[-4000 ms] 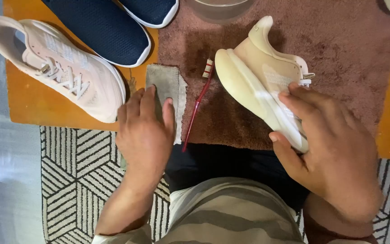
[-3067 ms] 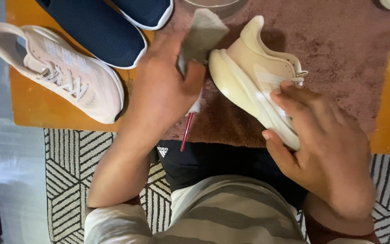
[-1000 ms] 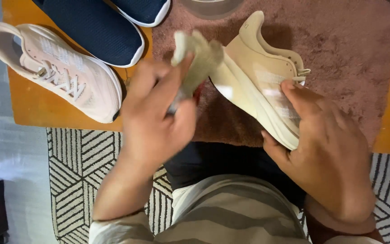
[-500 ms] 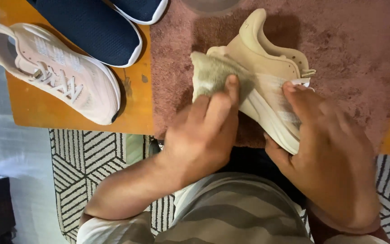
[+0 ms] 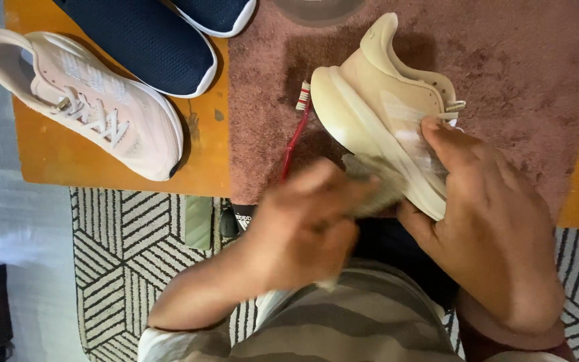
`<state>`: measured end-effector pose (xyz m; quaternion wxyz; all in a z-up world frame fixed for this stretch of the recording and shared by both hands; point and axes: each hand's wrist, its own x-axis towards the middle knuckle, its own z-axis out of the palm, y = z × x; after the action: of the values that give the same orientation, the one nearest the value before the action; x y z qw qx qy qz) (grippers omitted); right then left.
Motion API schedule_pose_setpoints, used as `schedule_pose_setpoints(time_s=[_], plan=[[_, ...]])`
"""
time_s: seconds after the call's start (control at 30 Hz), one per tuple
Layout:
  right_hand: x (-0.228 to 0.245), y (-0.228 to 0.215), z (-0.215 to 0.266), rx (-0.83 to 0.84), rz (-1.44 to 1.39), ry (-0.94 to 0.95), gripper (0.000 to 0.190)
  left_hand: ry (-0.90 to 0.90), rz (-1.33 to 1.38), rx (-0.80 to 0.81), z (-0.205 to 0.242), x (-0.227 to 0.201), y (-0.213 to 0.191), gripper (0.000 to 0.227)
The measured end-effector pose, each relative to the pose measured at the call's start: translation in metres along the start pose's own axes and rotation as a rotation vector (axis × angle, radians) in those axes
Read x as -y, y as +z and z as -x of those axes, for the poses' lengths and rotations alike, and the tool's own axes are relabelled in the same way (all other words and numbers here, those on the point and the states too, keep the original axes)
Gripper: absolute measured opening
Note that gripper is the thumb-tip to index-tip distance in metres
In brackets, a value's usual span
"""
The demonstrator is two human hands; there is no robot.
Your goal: Cleaning the midsole of a beige sneaker using a toothbrush and a cleaning cloth.
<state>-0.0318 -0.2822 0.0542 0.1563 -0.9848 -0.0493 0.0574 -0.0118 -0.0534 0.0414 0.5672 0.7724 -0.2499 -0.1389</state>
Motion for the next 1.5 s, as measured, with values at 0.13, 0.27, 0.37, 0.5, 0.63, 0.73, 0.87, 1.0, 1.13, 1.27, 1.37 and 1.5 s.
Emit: schedule_pose_setpoints(time_s=[0.13,0.27,0.37,0.5,0.63,0.73,0.87,1.0,1.13,1.27,1.37,1.5], plan=[[0.005,-0.01,-0.012,0.172,-0.027,0.113,0.076,-0.003,-0.003,-0.201,-0.007,0.004,-0.036,0.047],[-0.006,0.001,-0.003,0.104,0.085,0.025,0.072,-0.092,-0.206,-0.445,-0.023,0.001,-0.052,0.033],[-0.004,0.0,-0.001,0.046,0.085,0.013,0.073,-0.079,-0.344,-0.429,-0.037,0.027,-0.05,0.034],[0.004,-0.009,-0.012,0.173,0.065,0.095,0.073,-0.068,-0.221,-0.25,-0.048,0.05,-0.039,0.053],[-0.002,-0.002,-0.003,0.025,0.137,-0.069,0.071,0.045,-0.434,-0.298,-0.045,0.045,-0.028,0.044],[-0.002,0.002,0.001,-0.133,0.113,-0.23,0.066,0.036,-0.607,-0.295,-0.037,0.049,-0.021,0.052],[-0.002,0.003,0.003,-0.213,0.112,-0.25,0.055,0.101,-0.826,-0.357,-0.028,0.042,-0.007,0.058],[-0.001,0.002,0.003,-0.199,0.112,-0.259,0.057,0.115,-0.896,-0.394,-0.025,0.039,0.009,0.055],[-0.003,0.004,0.003,-0.215,0.12,-0.286,0.054,0.126,-1.067,-0.423,-0.02,0.033,0.02,0.048],[-0.002,0.005,0.005,-0.191,0.141,-0.232,0.061,0.138,-1.192,-0.369,-0.011,0.025,0.033,0.047],[0.0,0.004,0.004,-0.147,0.118,-0.18,0.067,0.232,-1.149,-0.339,-0.01,0.011,0.036,0.037],[0.002,0.002,0.003,-0.092,0.099,-0.161,0.071,0.236,-0.9,-0.274,-0.002,0.008,0.053,0.043]])
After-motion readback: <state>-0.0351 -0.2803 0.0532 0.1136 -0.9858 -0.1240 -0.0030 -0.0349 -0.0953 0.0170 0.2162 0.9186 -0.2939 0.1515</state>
